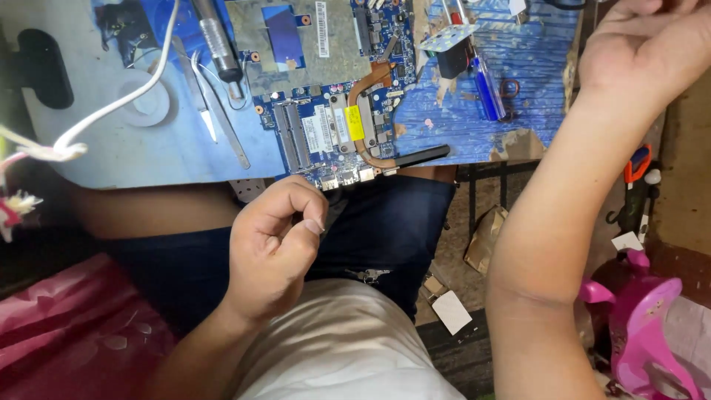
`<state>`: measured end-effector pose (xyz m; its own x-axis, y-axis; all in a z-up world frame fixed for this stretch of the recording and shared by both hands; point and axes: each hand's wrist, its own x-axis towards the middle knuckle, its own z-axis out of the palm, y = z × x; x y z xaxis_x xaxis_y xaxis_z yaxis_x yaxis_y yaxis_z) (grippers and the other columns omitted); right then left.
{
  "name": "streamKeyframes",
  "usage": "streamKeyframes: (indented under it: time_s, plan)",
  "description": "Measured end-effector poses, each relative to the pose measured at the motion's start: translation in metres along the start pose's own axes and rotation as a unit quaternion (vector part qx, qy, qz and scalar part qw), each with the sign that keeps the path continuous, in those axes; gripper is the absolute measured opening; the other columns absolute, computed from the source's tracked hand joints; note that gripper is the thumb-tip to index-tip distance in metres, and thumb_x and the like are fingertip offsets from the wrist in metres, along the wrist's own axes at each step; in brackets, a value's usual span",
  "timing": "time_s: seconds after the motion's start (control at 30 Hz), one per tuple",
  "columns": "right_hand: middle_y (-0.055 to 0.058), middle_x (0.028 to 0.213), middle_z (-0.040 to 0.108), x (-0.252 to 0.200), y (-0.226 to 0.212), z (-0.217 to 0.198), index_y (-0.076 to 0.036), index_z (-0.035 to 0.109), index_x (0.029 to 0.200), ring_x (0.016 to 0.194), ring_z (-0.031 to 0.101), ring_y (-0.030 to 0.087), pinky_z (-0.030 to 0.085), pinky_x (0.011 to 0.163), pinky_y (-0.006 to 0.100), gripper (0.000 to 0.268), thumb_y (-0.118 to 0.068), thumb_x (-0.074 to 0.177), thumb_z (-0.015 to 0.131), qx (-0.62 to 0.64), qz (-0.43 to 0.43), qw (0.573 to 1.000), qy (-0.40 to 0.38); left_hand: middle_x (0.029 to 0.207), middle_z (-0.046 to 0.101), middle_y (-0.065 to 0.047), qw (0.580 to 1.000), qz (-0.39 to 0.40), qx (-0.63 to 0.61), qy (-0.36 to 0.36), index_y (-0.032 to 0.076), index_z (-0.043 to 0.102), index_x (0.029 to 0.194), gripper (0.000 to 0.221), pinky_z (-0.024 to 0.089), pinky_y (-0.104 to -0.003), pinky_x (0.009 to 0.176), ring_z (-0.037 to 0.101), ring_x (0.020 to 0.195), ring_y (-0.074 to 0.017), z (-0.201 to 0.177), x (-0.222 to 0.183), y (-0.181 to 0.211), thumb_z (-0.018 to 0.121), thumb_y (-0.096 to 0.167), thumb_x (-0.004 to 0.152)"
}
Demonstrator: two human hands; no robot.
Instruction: Soldering and repairing components on a laptop motherboard using a soldering iron and solder wire.
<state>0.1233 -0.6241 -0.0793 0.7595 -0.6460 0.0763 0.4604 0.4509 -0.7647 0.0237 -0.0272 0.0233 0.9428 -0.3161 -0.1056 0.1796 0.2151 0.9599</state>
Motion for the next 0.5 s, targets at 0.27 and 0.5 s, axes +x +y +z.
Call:
streamKeyframes:
  time_s: [0.27,0.5]
  plan:
    - [-0.004,0.122,0.084,-0.023,0.0,0.016,-0.015,0.084,0.13,0.11,0.078,0.01,0.041,0.084,0.023,0.024,-0.021,0.106,0.085,0.019,0.066,0.995,0.079,0.088,0.057,0.001,1.0,0.011,0.018,0.003,0.012,0.06,0.088,0.015,0.044,-0.028,0.079,0.052,0.082,-0.0124,0.0,0.012,0.001,0.06,0.005,0.101]
    - [-0.005,0.098,0.056,-0.159,0.006,0.121,-0.015,0.067,0.099,0.08,0.043,0.01,0.026,0.071,0.026,0.024,-0.032,0.09,0.081,-0.092,0.036,0.989,0.111,0.088,0.058,0.004,0.998,0.012,0.069,0.0,0.014,0.06,0.088,0.014,0.047,-0.029,0.081,0.054,0.083,-0.0112,-0.006,0.029,0.002,0.059,0.006,0.099]
